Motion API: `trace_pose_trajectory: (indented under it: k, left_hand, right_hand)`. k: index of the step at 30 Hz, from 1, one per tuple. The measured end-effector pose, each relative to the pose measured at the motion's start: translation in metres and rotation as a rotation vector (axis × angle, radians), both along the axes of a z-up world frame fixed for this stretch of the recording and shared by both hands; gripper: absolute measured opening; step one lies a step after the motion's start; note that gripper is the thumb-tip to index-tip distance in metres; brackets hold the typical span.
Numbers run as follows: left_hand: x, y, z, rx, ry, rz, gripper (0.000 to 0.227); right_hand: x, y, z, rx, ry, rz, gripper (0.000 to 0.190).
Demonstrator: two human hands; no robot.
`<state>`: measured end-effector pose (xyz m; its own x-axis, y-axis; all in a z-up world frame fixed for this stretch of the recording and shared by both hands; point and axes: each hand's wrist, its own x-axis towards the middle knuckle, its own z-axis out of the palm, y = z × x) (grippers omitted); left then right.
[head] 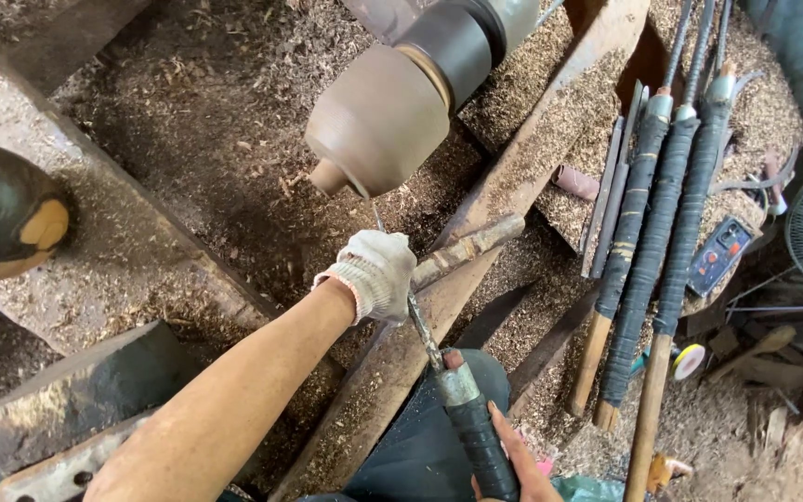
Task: The person shapes a spinning wooden vessel on a lathe, holding a chisel against the rotating wood with one hand while bracing the tool on a wooden rest. They reposition the chisel along the rest and adjust their grip to smooth and refine the vessel's surface.
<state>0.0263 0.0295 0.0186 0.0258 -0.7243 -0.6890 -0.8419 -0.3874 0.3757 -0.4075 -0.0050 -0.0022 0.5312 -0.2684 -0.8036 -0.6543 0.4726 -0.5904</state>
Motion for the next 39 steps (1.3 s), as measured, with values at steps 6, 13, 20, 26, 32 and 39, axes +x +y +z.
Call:
trace_pose_trajectory:
  k: [6,13,20,26,32,39]
  left_hand:
    - [0.007,-0.002,0.005,-0.078,0.017,-0.01,0.027]
    - [0.009,-0.002,-0.023,-0.081,0.061,-0.071,0.028]
    - [0.014,0.001,-0.004,-0.156,0.072,-0.072,0.033]
    - [0.008,0.002,-0.013,-0.16,0.039,-0.035,0.033]
    - [0.006,0.001,-0.009,-0.142,0.031,-0.01,0.033]
    - [0.007,-0.003,-0.004,-0.041,0.04,0.001,0.038]
  right_hand:
    - [0.051,0.024,0.053,-0.311,0.169,0.073,0.097]
    - [0.038,0.07,0.028,-0.453,-0.039,0.027,0.098]
    - [0.036,0.075,0.011,-0.61,-0.043,-0.049,0.092]
    - [-0.025,0.037,-0.032,-0.549,-0.211,0.112,0.089]
    - [-0.009,0.034,-0.02,-0.361,-0.068,-0.048,0.092]
    - [-0.015,0.022,-0.028,-0.165,0.029,-0.195,0.081]
